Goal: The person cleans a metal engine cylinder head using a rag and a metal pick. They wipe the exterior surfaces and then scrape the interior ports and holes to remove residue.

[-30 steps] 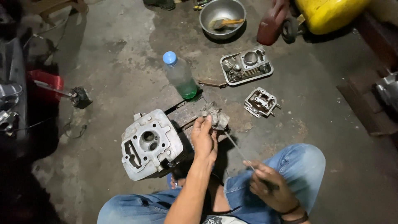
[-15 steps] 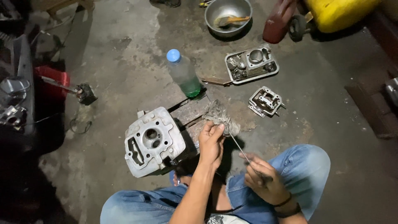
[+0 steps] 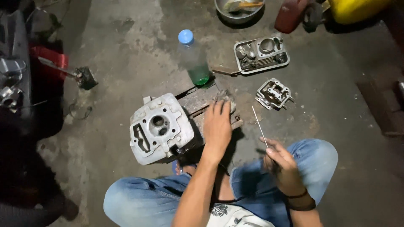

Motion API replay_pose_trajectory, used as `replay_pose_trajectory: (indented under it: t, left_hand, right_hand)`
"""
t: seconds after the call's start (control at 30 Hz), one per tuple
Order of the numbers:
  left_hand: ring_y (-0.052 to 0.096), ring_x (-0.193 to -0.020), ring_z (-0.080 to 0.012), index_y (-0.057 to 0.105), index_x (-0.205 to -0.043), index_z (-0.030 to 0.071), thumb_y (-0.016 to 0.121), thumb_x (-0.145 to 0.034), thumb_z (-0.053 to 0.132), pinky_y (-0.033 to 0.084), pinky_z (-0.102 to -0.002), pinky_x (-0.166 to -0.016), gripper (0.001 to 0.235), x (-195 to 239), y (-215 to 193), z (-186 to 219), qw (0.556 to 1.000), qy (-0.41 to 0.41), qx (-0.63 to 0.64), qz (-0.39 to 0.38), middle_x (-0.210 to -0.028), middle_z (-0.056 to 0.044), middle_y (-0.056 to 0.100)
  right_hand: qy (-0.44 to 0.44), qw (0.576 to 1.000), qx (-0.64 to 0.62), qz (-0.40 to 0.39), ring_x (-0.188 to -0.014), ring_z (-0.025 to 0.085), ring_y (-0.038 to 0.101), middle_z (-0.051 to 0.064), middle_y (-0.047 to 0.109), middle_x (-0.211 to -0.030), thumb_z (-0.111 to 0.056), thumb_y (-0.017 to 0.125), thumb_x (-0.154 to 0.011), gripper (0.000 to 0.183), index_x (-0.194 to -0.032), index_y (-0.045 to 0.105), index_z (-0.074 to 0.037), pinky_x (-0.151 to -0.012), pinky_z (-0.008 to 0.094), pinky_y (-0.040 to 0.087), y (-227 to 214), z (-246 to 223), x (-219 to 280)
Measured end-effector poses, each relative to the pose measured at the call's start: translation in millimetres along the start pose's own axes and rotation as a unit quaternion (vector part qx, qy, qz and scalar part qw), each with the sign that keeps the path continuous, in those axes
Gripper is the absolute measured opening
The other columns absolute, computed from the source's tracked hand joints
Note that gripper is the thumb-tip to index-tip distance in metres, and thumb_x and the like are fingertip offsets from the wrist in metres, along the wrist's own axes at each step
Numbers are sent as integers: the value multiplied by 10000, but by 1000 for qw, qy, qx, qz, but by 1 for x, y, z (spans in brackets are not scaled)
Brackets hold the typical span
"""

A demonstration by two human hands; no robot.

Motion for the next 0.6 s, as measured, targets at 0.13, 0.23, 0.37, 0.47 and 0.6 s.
replay_pose_trajectory:
  t: [0.13,0.23,0.37,0.47,0.6]
  left_hand:
    - [412,-1377,-452,430,-1517,52,584,-973,370,355,-551,-1112,648,15,-8,11,999,-23,-40,-22,-1531,-177,472]
    - [108,-1534,-448,172,-1611,51,431,-1030,245,162,-564,-1223,665,32,-17,14,988,-79,47,-121,-1675,-210,158]
    - [320,-1456,-453,427,-1501,29,542,-934,150,326,-561,-1174,591,74,-42,20,995,18,95,-9,-1583,-223,371]
    - [559,-1253,-399,579,-1358,40,673,-892,96,478,-490,-1039,479,105,-86,20,987,80,126,56,-1381,-192,575]
    - [770,-721,-180,769,-924,64,591,-954,87,661,-327,-657,182,146,-198,20,918,219,186,274,-856,-80,790]
  right_hand:
    - [-4,997,81,-1,-483,177,421,28,423,-536,-166,554,-937,496,-1397,608,12,-494,308,387,9,10,-2]
    - [-21,992,122,-5,-431,136,382,38,432,-494,-182,558,-941,454,-1367,628,-39,-405,252,310,15,29,-14]
    - [-60,998,22,4,-485,100,433,8,459,-577,-95,548,-978,406,-1379,565,-36,-482,235,371,22,36,-24]
    - [-87,995,39,17,-517,103,468,45,522,-681,-98,526,-1005,407,-1406,547,-28,-506,236,405,25,29,-28]
    - [-144,956,250,52,-839,193,731,112,724,-1014,-116,524,-1035,360,-1384,590,-56,-852,305,569,41,-10,-18]
Point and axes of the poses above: each hand's wrist, its own x-axis away from the middle knuckle, its own y-axis out of the palm, z = x × y, the point moved 9 cm from there along -x, towards the middle knuckle
